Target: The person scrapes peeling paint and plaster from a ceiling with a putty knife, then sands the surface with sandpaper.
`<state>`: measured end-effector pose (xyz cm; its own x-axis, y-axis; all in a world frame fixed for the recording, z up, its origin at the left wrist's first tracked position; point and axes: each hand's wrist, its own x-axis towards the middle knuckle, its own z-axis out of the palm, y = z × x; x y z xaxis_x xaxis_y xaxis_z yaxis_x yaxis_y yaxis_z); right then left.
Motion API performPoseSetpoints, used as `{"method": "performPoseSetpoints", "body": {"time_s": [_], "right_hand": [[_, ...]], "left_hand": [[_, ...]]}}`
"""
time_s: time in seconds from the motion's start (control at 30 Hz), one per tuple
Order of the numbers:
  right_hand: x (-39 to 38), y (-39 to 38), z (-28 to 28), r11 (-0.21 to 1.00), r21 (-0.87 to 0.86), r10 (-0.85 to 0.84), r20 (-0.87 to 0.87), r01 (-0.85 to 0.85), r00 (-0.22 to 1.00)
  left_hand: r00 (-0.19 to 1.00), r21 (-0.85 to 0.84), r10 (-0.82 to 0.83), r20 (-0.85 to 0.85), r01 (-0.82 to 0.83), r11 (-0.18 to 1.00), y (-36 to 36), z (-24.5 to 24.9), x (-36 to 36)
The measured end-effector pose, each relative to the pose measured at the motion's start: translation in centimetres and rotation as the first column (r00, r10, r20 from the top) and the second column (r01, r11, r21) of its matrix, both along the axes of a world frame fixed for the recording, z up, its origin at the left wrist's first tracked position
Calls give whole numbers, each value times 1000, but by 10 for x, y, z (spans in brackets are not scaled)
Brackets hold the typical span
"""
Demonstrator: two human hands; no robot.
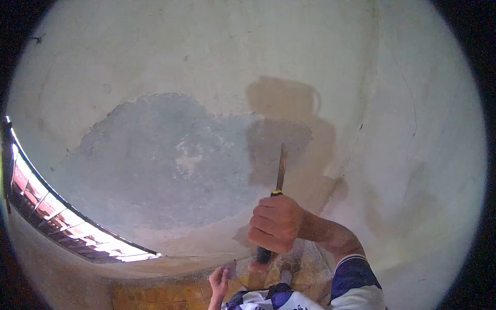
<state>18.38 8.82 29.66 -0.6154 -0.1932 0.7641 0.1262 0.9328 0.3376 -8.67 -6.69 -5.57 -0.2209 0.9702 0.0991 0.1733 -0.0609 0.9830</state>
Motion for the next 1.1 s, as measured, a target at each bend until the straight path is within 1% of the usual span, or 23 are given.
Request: {"method": "performPoseSetpoints", "body": {"time_s": [0.03,0.13,0.23,0.33,0.37,0.43,0.53,0.63,0.67,0.73,0.8,0.83,0.9,0.93,1.0,1.1], "right_hand": [[-6,-9,3,998,-65,27,31,-25,999],[-22,-19,-4,999,-40,5,58,-3,998],[-42,-32,5,999,16,38,113,-41,993],[-67,-35,5,990,79,105,140,-117,984],[-77,-35,4,981,93,154,134,-167,979],[-94,-35,5,956,124,251,125,-266,960],[-109,-39,17,940,172,270,157,-295,950],[-120,-20,24,947,146,259,177,-286,949],[-112,4,32,996,25,82,242,-91,967],[-97,44,56,988,3,-156,101,156,983],[-99,46,48,977,138,-151,-92,163,984],[-106,38,28,974,197,-104,-51,112,993],[-109,38,27,985,155,-77,53,68,996],[-110,40,35,995,50,-92,106,87,990],[-113,35,51,981,148,-131,3,129,991],[-115,21,45,994,-43,-103,-38,101,994]], "left_hand": [[1000,9,-8,0,8,1000,-1,1,-5],[1000,-12,-30,-5,30,999,-4,6,-21],[999,-19,-27,-20,26,999,-4,1,-36],[1000,7,-10,27,10,1000,-3,-16,-47],[1000,16,-17,12,17,1000,-5,-19,-52],[999,34,-30,-18,30,999,-7,0,-54],[994,39,-83,76,80,996,-6,3,-61],[995,52,-72,65,69,996,-7,14,-63],[996,51,-68,57,65,997,-6,15,-65],[997,37,-67,36,66,997,-7,13,-71],[995,72,-70,-67,75,995,-11,5,-78],[991,103,-68,-118,80,991,-7,1,-82],[998,92,-64,-7,65,994,-4,-6,-83],[997,75,-64,50,60,995,-5,-9,-82],[994,41,-81,76,78,996,-5,-10,-82],[993,29,-88,75,86,996,-5,-12,-90]]}}
